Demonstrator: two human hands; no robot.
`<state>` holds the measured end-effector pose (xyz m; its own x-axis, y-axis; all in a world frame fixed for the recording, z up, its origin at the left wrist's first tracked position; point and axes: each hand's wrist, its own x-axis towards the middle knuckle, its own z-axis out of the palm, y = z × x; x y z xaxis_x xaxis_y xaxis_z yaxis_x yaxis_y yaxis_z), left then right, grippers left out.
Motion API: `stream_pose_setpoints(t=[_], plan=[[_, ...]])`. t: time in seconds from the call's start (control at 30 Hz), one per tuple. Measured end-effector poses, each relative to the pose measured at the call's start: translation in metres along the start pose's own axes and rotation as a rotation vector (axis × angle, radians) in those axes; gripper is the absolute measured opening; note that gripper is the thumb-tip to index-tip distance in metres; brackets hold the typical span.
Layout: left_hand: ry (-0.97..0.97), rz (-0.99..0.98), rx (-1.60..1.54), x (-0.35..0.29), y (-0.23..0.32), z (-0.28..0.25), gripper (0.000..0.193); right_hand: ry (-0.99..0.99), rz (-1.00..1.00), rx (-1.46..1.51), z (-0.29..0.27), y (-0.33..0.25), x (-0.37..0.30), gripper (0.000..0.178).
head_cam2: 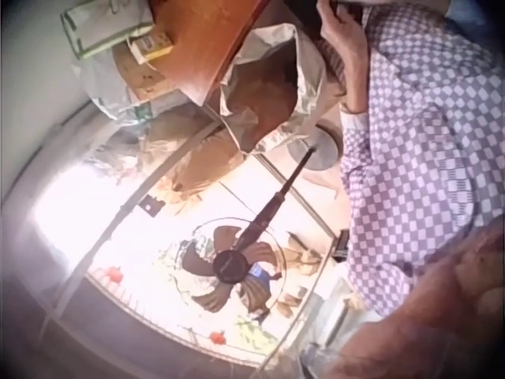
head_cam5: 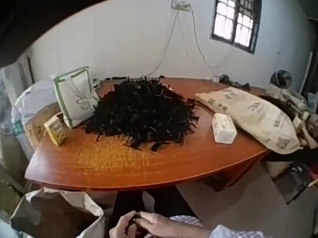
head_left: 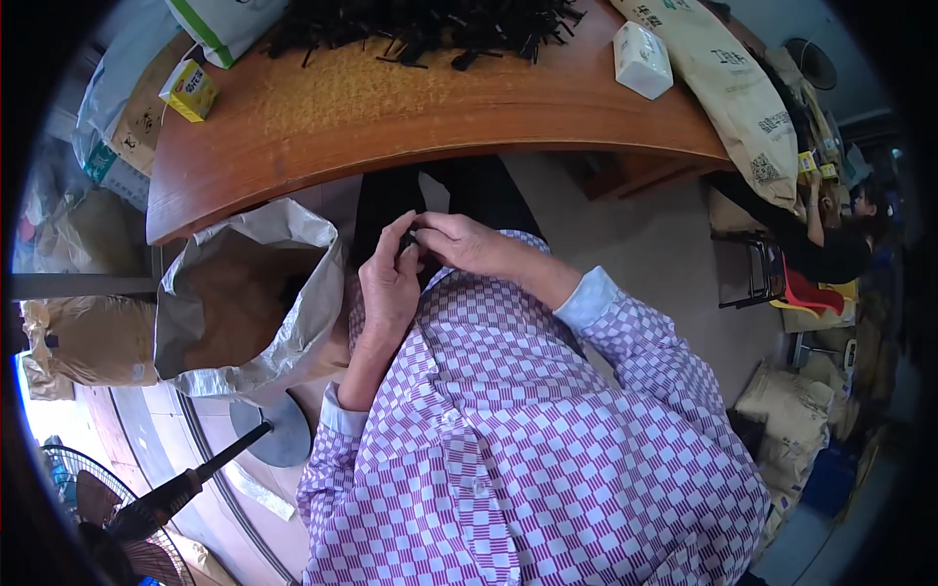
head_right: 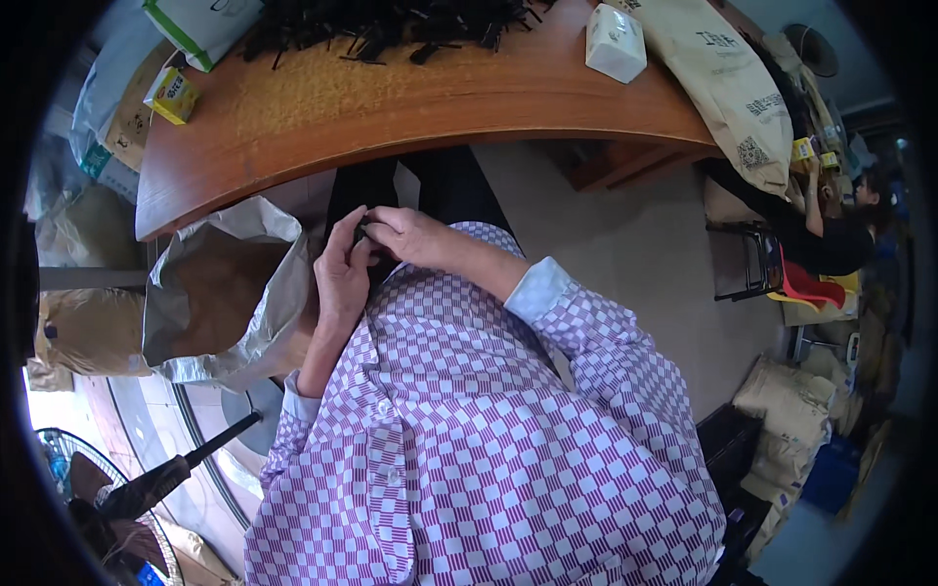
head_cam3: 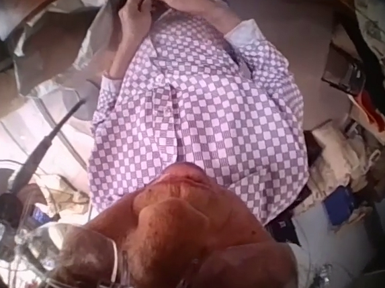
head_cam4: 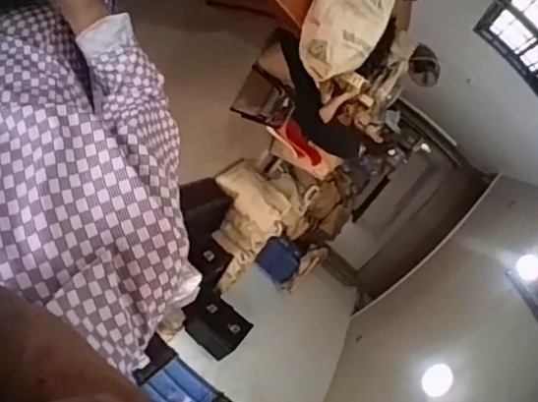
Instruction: Manually assemble small electronic components by inserting wire brushes into plastic housings.
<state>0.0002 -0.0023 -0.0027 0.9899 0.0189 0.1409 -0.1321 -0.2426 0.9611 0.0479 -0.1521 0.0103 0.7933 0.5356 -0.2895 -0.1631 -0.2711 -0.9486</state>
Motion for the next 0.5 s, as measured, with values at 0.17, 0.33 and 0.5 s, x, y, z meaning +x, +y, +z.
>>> stream_pose_setpoints(t=[0.17, 0.33, 0.5], plan=[[-0.137, -0.328, -0.504, 0.006, 0.003, -0.007, 0.040, 0.455, -0.357, -0.396, -0.097, -0.021, 0.028, 0.030], [-0.265, -0.637, -1.145, 0.006, 0.007, -0.003, 0.026, 0.946, -0.225, -0.971, -0.183, -0.024, 0.077, 0.035], [-0.206, -0.757, -1.203, 0.005, -0.007, -0.007, 0.013, 0.874, -0.239, -1.085, -0.195, -0.018, 0.092, 0.029]])
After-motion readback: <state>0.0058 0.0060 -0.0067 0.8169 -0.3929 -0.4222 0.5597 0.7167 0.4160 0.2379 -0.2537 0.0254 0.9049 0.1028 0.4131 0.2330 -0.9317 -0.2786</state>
